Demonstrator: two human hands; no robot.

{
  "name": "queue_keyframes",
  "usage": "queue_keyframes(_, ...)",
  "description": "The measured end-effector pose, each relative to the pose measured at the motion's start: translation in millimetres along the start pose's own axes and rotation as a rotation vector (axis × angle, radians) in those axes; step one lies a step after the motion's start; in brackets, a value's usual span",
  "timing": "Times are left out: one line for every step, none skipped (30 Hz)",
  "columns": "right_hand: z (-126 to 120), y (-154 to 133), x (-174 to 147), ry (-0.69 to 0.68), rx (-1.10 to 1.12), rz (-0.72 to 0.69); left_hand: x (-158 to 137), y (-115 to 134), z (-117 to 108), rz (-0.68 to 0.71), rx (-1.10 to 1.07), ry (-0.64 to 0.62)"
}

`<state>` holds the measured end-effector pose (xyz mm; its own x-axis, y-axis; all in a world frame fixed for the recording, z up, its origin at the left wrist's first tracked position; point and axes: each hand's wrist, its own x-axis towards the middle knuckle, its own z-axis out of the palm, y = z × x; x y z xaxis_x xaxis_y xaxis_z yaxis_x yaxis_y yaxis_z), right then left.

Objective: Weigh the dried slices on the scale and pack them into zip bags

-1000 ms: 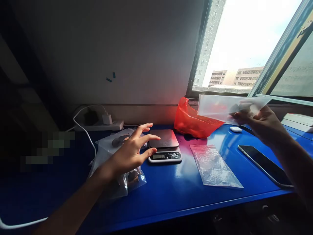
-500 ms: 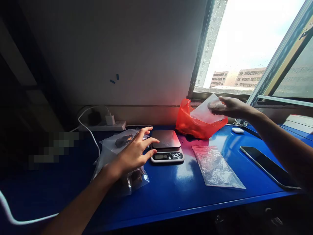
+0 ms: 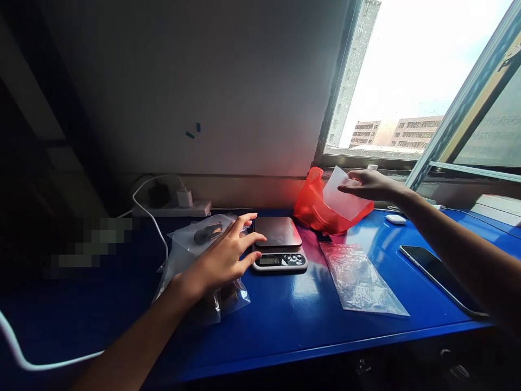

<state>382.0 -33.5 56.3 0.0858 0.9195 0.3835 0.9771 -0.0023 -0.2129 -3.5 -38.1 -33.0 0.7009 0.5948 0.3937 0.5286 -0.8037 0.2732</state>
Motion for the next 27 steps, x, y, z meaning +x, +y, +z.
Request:
queue_keyframes(-2,0,0,-0.032,-0.006,0.002,0,0,0,0.005,0.005,-0.001)
queue_keyframes(-4,-1,-1,-0.069,-0.021,0.008,-1,0,0,0.008,0.012,-0.001)
queue_keyframes(-7,-1,-1,-0.080,-0.047,0.022,-1,0,0,0.010,0.021,-0.002)
queue_keyframes(-10,-1,0,-0.039,-0.080,0.043,-1,0,0,0.012,0.032,-0.005)
queue_keyframes(-13,-1,1,0.025,-0.127,0.069,-1,-1,0,0.012,0.043,-0.009)
queue_keyframes(-15,-1,1,0.099,-0.179,0.095,-1,-1,0,0.009,0.053,-0.013)
queue_keyframes(-16,-1,2,0.158,-0.230,0.112,-1,-1,-1,0.007,0.061,-0.016)
queue_keyframes(-17,-2,3,0.185,-0.281,0.116,-1,0,-1,0.006,0.064,-0.019)
queue_keyframes(-17,-2,4,0.177,-0.321,0.107,-1,0,-1,0.009,0.064,-0.019)
queue_keyframes(-16,-3,5,0.136,-0.342,0.086,-1,0,-1,0.015,0.061,-0.016)
queue_keyframes(-15,-3,6,0.101,-0.351,0.066,-1,0,-2,0.023,0.057,-0.013)
queue_keyframes(-14,-4,6,0.087,-0.348,0.053,-1,0,-2,0.031,0.056,-0.010)
queue_keyframes(-13,-4,7,0.106,-0.335,0.050,-1,0,-2,0.038,0.058,-0.007)
queue_keyframes(-12,-3,7,0.145,-0.316,0.056,-1,0,-1,0.044,0.061,-0.004)
queue_keyframes(-12,-2,6,0.190,-0.297,0.065,-1,0,-1,0.049,0.063,-0.003)
queue_keyframes(-12,-1,4,0.234,-0.286,0.074,-1,0,-1,0.056,0.062,-0.002)
queue_keyframes(-12,-1,0,0.275,-0.283,0.085,-1,0,-1,0.064,0.059,0.000)
queue_keyframes(-13,-1,-5,0.310,-0.284,0.094,-1,0,-1,0.071,0.051,0.001)
queue_keyframes(-15,-2,-13,0.351,-0.280,0.105,-2,1,0,0.075,0.037,0.001)
queue_keyframes(-16,-4,-22,0.406,-0.261,0.110,-2,2,0,0.075,0.015,0.000)
queue_keyframes(-18,-8,-33,0.485,-0.218,0.106,-3,5,-1,0.073,-0.018,-0.001)
queue_keyframes(-19,-14,-44,0.581,-0.139,0.087,-3,7,-1,0.069,-0.061,-0.006)
queue_keyframes(-20,-21,-56,0.681,-0.019,0.053,-4,11,-1,0.067,-0.116,-0.008)
queue_keyframes(-19,-31,-67,0.772,0.143,0.010,-4,14,-1,0.066,-0.178,-0.006)
queue_keyframes(-16,-42,-76,0.809,0.339,-0.032,-4,17,-1,0.056,-0.245,-0.001)
queue_keyframes(-12,-53,-83,0.767,0.539,-0.069,-4,20,-1,0.037,-0.315,0.015)
queue_keyframes(-6,-65,-87,0.657,0.726,-0.099,-3,22,-1,0.005,-0.387,0.039)
